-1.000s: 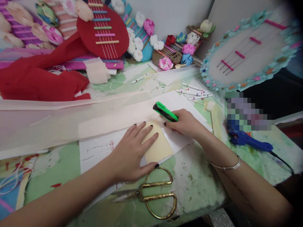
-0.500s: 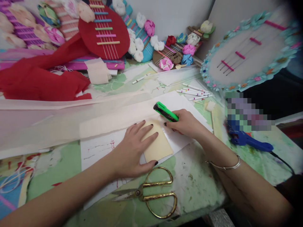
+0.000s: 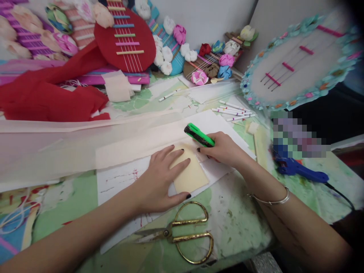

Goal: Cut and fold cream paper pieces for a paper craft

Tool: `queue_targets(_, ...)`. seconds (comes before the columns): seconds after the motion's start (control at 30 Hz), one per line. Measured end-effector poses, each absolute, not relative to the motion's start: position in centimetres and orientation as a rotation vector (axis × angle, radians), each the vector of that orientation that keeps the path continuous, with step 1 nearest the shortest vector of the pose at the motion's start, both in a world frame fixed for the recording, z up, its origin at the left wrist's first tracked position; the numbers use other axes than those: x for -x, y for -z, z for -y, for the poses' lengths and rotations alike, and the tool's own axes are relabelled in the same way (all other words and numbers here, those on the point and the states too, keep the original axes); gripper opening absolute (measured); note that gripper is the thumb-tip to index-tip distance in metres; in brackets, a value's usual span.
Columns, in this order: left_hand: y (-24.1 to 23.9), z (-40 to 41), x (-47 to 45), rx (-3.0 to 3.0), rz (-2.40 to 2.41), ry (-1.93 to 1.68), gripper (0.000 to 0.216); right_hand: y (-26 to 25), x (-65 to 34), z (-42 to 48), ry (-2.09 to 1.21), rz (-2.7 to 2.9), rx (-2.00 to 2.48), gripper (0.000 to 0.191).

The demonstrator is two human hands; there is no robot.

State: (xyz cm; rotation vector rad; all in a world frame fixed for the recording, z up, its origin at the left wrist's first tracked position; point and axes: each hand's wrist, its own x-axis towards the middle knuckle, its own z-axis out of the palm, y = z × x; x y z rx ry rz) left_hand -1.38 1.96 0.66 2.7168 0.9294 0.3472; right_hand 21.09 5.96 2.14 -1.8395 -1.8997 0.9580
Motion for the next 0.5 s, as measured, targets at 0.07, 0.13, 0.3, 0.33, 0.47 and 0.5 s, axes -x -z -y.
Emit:
queue_targets(0.07,-0.66,-1.93,1.35,-2.717,-0.934,-0.345,0.068,-2.09,-21.13,-6.0,-0.955,1.909,1.847,0.016)
queue_targets(0.13,-0.64,-1.9,1.32,-2.72,-0.94,-0.331,0.069,-2.02,-21.18,-6.04,-0.957,1.911,1.855,0.016)
queue_targets(0.3,-0.47,-1.88,1.3,-2.734,-0.933,-0.321,0.069,-2.01,-21.25,-6.06,-0.954,1.907,1.847,0.016)
queue_targets(0.33,-0.41,-1.88,1.31,-2.736,-0.931,-0.322,0.069,-2.05,-21.23,-6.05,-0.954,1.907,1.844,0.016)
queue_targets(0.47,-0.18,-1.83,1.33,-2.753,-0.934,-0.32,0.071,-2.28,-21.11,-5.99,-0.97,1.91,1.838,0.016)
queue_targets(0.5,-0.15,-1.77,1.3,-2.761,-0.934,-0.316,0.071,-2.33,-21.08,-5.98,-0.974,1.911,1.835,0.015)
